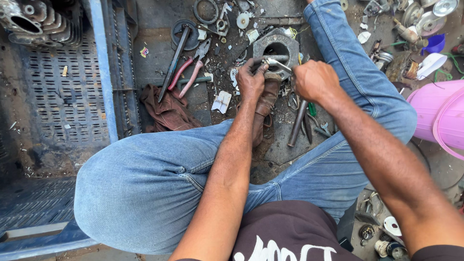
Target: The person sits on the floor and uses a wrench to tighten a bolt on a metal part held in a vise. They repeatedly adjust the part and the wrench, occasionally picking up other small metal pieces from the surrounding area.
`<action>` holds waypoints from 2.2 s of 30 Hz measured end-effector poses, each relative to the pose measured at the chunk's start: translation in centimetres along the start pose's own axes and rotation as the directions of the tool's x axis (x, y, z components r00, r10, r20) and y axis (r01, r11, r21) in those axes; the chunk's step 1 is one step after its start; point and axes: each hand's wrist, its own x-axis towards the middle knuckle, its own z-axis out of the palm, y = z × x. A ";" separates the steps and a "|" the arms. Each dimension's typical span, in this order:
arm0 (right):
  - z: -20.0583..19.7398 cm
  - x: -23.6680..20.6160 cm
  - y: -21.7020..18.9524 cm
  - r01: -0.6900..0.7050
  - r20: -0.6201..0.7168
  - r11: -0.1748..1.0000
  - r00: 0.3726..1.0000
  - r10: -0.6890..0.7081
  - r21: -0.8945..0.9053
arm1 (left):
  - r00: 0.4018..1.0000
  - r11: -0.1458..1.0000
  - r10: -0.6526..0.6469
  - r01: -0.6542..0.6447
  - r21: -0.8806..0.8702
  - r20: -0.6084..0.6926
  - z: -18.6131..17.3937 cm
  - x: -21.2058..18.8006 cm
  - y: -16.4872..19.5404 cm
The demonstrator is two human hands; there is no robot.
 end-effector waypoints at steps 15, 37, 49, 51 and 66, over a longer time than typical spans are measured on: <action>9.7 -1.8 -0.6 0.017 -0.179 0.933 0.983 0.051 0.358 | 1.000 0.997 0.006 -0.004 -0.072 0.025 -0.1 0.1 0.1; 12.1 -1.0 -0.1 -0.025 -0.350 0.903 0.917 0.192 0.429 | 0.998 0.986 0.029 -0.019 -0.165 0.055 0.0 0.2 0.3; 9.8 -1.8 0.8 -0.140 -0.492 0.908 0.803 0.337 0.394 | 0.997 0.986 -0.005 0.017 -0.167 0.071 0.2 0.3 -0.4; 9.1 -2.2 1.0 -0.171 -0.419 0.803 0.781 0.464 0.572 | 0.997 0.988 0.011 0.000 -0.156 0.070 0.3 0.4 -0.5; 4.9 -9.2 -0.7 0.134 -0.064 -0.602 0.989 0.137 0.787 | 0.988 0.963 0.042 0.001 -0.270 0.152 0.2 0.7 -1.0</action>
